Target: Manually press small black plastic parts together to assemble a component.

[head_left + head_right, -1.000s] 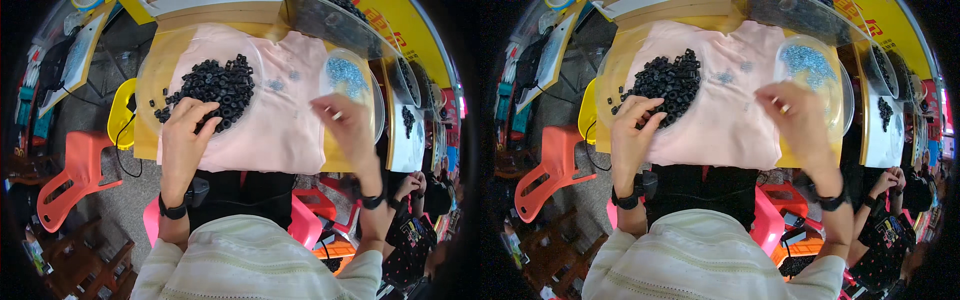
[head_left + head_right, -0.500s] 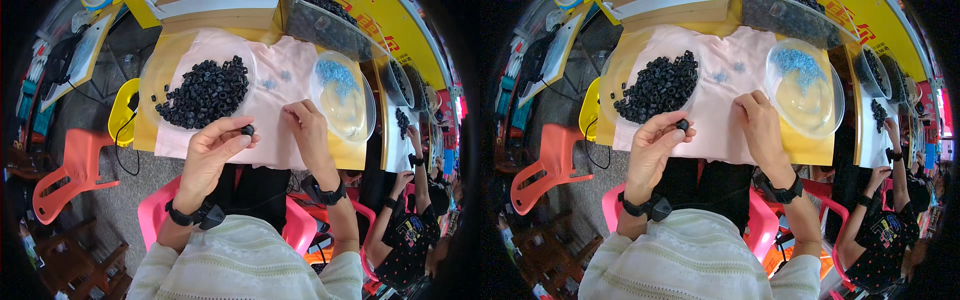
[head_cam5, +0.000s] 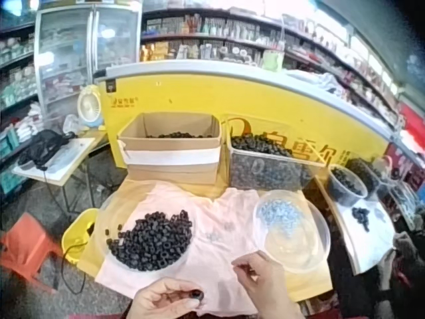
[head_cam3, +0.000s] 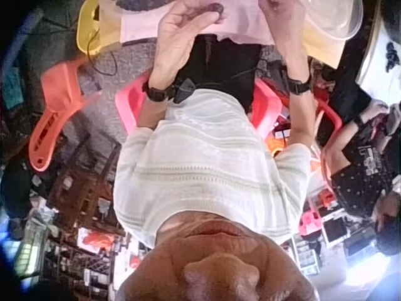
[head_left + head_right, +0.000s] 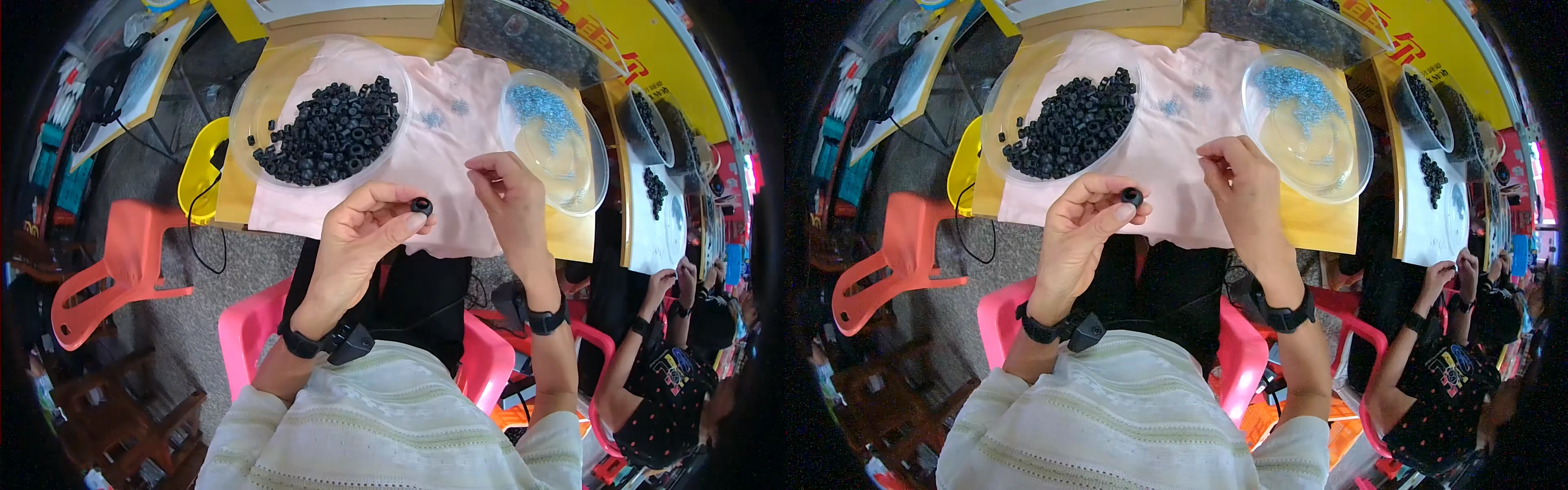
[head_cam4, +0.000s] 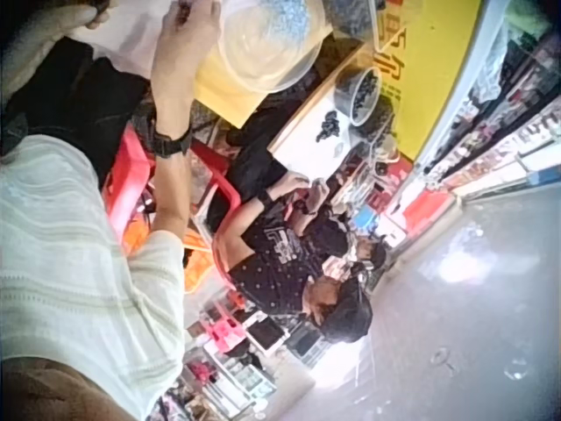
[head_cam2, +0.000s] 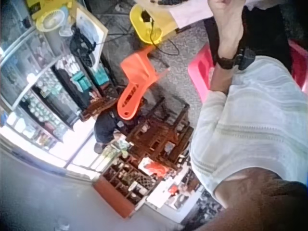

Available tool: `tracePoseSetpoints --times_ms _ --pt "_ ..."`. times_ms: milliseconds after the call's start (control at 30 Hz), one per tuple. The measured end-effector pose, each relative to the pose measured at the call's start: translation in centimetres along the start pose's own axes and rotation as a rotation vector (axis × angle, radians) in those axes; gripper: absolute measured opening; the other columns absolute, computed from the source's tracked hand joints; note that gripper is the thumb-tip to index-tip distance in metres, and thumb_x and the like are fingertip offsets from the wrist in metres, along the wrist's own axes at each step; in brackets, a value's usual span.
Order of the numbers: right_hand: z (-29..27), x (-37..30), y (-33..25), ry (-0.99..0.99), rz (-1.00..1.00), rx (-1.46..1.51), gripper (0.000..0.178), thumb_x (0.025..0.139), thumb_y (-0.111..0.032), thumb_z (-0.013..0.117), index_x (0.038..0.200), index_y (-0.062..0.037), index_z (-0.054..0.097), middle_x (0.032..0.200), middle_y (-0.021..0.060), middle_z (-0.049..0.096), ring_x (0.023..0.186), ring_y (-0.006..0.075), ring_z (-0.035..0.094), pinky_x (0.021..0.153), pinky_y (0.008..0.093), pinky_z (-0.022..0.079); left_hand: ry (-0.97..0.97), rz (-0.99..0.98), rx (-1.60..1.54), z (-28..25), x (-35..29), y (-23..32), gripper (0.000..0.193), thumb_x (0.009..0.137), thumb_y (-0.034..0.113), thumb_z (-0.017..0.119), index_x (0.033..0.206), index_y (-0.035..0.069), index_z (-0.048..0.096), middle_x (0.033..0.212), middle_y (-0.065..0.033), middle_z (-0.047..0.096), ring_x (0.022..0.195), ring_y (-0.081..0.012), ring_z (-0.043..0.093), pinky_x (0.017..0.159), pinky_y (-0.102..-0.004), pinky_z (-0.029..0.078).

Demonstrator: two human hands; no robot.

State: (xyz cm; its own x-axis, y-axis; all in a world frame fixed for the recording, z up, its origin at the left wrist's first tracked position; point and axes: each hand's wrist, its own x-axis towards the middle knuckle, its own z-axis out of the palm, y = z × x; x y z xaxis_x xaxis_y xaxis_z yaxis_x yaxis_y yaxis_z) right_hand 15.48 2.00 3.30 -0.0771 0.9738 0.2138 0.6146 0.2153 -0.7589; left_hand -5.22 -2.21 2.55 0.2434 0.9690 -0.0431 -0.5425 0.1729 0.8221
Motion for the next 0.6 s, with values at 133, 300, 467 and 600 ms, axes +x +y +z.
tracePoseSetpoints --times_ms 133,300,467,600 --pt "-1.2 -1.1 -2.6 -0.06 0.202 0.677 0.014 0.089 -0.004 0.067 0.101 0.0018 0.066 0.091 0.0036 0.067 0.075 0.0092 0.061 0.067 0.0238 0.05 -0.021 -0.056 0.011 0.4 0.0 0.1 0.028 0.091 0.001 0.062 0.118 -0.003 0.057 0.11 -0.0139 0.066 0.094 -0.0189 0.067 0.085 -0.0312 0.054" --pt "-1.7 -2.6 -4.1 -0.124 0.168 0.78 0.015 0.089 -0.005 0.068 0.103 -0.0007 0.067 0.094 0.0029 0.067 0.077 0.0059 0.06 0.069 0.0221 0.049 0.011 -0.048 -0.063 1.5 0.1 0.0 0.027 0.09 0.002 0.066 0.115 -0.003 0.06 0.1 -0.009 0.067 0.091 -0.0153 0.066 0.083 -0.0272 0.054" --pt "-1.8 -2.8 -5.1 -0.153 0.187 0.78 0.012 0.088 0.0 0.067 0.1 0.0012 0.065 0.094 0.0041 0.068 0.081 0.009 0.065 0.072 0.0211 0.052 -0.007 -0.046 0.012 1.3 0.2 -0.2 0.024 0.09 0.002 0.065 0.112 -0.003 0.06 0.101 -0.0108 0.067 0.089 -0.0163 0.067 0.082 -0.0286 0.055" --pt "-1.6 -2.6 -5.0 -0.136 0.12 0.696 0.011 0.088 0.002 0.067 0.099 0.0021 0.064 0.093 0.005 0.068 0.082 0.01 0.066 0.072 0.0213 0.052 -0.015 -0.058 0.016 1.2 0.3 -0.2 0.023 0.09 0.001 0.064 0.112 -0.003 0.059 0.102 -0.0117 0.067 0.089 -0.0167 0.067 0.082 -0.0291 0.055"
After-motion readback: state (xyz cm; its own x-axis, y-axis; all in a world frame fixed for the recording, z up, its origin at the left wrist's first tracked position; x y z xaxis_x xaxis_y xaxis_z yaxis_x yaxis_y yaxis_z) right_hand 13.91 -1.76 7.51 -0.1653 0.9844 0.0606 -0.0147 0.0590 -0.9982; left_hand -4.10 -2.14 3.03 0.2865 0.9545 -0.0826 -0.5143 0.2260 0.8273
